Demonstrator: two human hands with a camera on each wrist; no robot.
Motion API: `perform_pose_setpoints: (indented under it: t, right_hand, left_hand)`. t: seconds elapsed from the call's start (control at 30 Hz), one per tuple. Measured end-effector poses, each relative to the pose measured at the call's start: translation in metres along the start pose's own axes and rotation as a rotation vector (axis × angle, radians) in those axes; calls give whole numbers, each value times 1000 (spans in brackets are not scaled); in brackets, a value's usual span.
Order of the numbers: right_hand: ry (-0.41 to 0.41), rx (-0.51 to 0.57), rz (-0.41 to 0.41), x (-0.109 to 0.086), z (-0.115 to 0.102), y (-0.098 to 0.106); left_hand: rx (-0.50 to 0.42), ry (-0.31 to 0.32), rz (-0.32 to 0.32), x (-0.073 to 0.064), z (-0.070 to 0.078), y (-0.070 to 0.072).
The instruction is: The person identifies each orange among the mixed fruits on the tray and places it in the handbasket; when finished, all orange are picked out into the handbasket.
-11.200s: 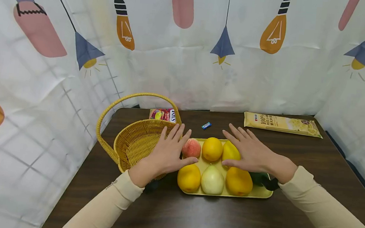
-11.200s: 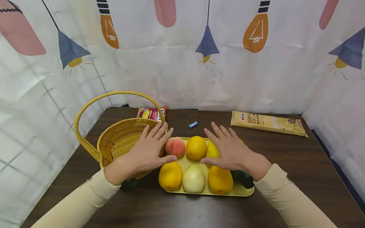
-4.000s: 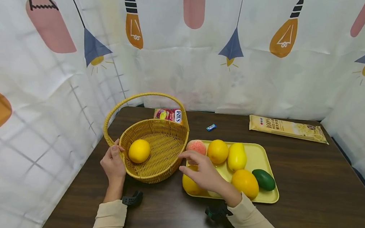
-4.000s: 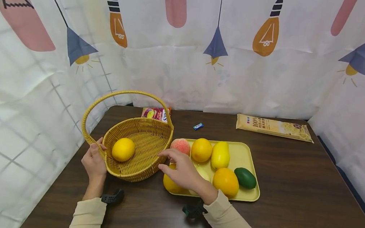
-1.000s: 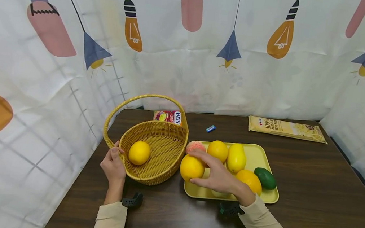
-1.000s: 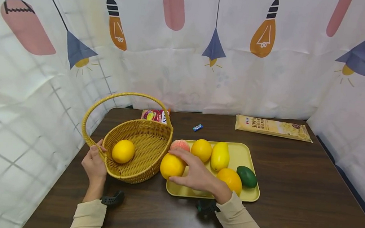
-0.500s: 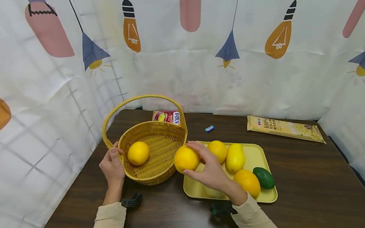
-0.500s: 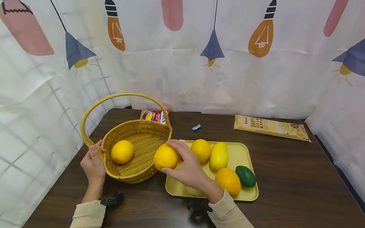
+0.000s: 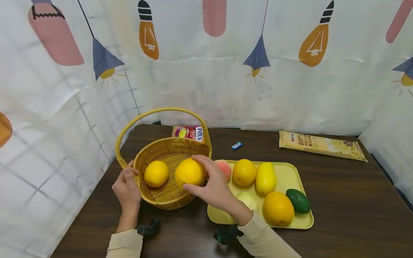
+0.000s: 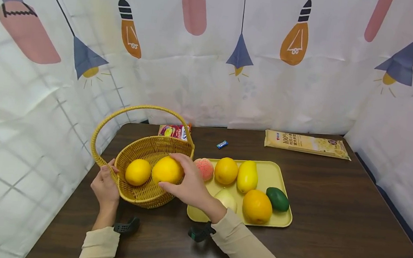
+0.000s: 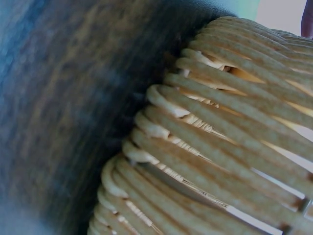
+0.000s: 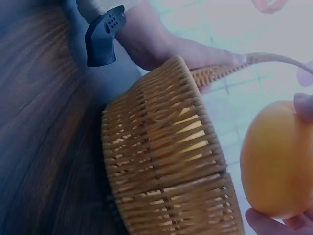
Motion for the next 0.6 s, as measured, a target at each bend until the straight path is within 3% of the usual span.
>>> perform_pose_setpoints:
  t: [0.33, 0.6]
  right_hand:
    - [-92, -4, 92, 23, 21, -25]
    - [-171, -100, 167, 38, 31, -36]
  left_hand:
    - [-18, 35, 14, 1, -2, 3]
    - [-40, 35, -1, 0, -3, -3]
Point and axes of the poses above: each hand's wrist, its own x-axis towards the middle knuckle, its own y-axis out of the back of the hand, z = x × y, the point moved 9 cm from there along x, towards the middle knuckle, and after that the axes turned 10 degrees about x, right-handed, at the moved point
